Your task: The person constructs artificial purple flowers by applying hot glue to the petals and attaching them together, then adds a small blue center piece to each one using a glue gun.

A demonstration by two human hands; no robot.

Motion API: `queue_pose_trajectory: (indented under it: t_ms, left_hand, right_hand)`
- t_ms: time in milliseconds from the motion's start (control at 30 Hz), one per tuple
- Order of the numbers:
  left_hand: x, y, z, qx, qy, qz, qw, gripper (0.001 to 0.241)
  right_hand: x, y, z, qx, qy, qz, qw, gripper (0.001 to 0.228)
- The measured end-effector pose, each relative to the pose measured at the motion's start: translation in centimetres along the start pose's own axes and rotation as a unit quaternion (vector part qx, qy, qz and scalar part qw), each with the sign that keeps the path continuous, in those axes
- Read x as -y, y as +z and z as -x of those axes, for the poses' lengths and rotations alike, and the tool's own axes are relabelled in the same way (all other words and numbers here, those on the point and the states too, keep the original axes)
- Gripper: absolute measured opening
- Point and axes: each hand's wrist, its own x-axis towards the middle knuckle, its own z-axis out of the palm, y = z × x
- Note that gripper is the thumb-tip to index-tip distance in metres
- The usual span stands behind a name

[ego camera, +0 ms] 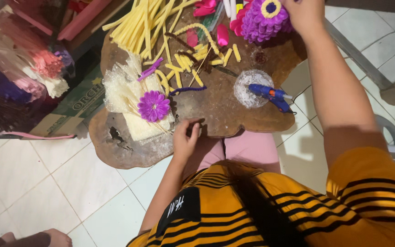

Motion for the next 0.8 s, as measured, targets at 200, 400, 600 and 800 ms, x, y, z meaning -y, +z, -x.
queue_pose_trajectory:
  t_ms: [200,400,600,800]
  left_hand:
    - [-0.3,-0.2,-0.3,-0.007,-0.022,0.066,0.998,0.022]
    - [0.1,-0.1,-0.4,-0.013,-0.016,0.072,0.997,0.019]
    - [-0.6,-0.3,-0.5,0.008,-0.018,0.045,0.999,0.023]
    - [-0.2,-0.1,-0.2,0.001,-0.01,0.04,0.999,0.023]
  right_hand:
    - [0.2,-1.3,-0.8,0.003,0.065,-0.07,0.995,0.025]
    - [1.7,-3.3,-0.5,0.011,0.125,-0.156,0.98,0.018]
    - [2.7,-3.3,0.7,0.038,0.144,-0.202,0.968,0.017]
    - [5.6,-3.1,2.5,0.08,0.14,-0.166,0.973,0.016]
